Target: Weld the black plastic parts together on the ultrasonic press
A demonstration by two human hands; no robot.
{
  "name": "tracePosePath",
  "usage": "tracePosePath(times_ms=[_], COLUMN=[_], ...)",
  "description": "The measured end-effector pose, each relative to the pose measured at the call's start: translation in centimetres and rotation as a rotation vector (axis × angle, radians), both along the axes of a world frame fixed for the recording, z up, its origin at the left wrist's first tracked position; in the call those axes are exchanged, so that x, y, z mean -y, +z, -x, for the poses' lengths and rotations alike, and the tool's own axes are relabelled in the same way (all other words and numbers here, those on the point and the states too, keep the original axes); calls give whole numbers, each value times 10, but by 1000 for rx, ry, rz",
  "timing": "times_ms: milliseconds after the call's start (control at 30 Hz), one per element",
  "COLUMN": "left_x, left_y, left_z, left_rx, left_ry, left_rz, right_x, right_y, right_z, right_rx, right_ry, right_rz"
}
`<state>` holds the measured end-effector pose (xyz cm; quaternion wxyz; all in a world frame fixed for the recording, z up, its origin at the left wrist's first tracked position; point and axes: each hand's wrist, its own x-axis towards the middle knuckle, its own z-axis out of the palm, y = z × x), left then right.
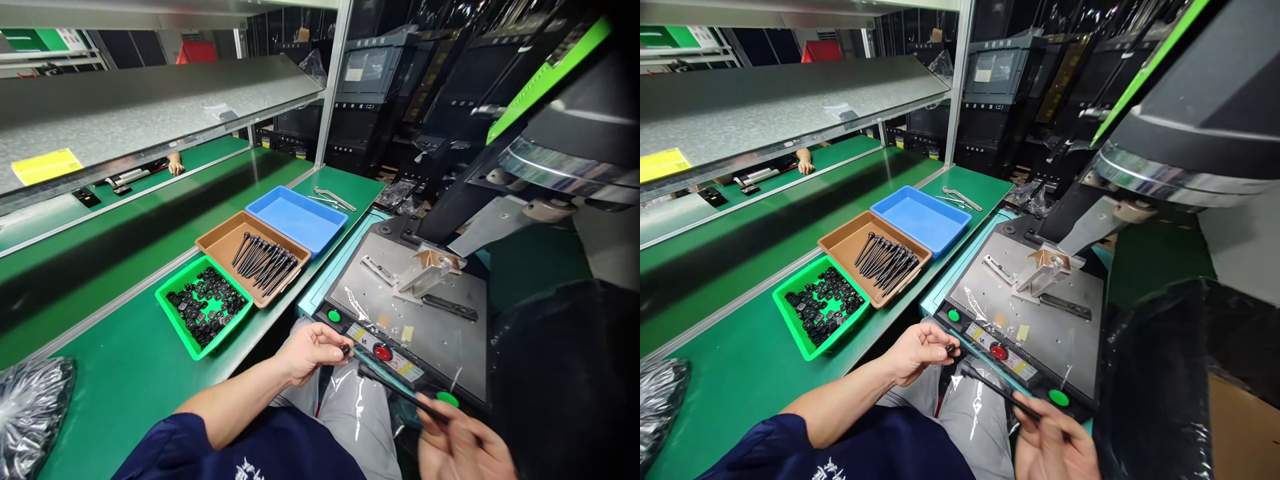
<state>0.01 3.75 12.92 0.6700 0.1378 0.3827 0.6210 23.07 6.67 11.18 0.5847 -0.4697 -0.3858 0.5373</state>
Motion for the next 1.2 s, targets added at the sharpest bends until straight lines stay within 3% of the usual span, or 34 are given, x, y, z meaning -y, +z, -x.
tracePosePath(times_ms=[167, 400, 567, 667, 833, 1000, 1133, 1200], left_x=[-1, -8, -13, -13, -11, -13, -15, -16], left_y=[0, -4, -1, 1, -3, -6, 1, 6], left_z=[-1, 5, 11, 9, 8, 20, 28, 31], left_rx=[-79, -161, -300, -395, -521, -606, -690, -722], left_ry=[139, 143, 3, -93, -198, -231, -261, -290], left_rz=[-69, -121, -111, -81, -71, -54, -64, -84], right_x=[-10, -11, -12, -15, -15, -7, -3, -1], right_y=[-8, -23, -28, -28, -22, -27, -25, -21], right_z=[38, 30, 12, 6, 9, 13, 16, 17], right_rx=[-173, -149, 299, 547, 713, 681, 678, 640], right_ry=[49, 85, 472, 733, 964, 854, 770, 778], right_rz=[24, 149, 161, 56, -132, -100, -199, -154])
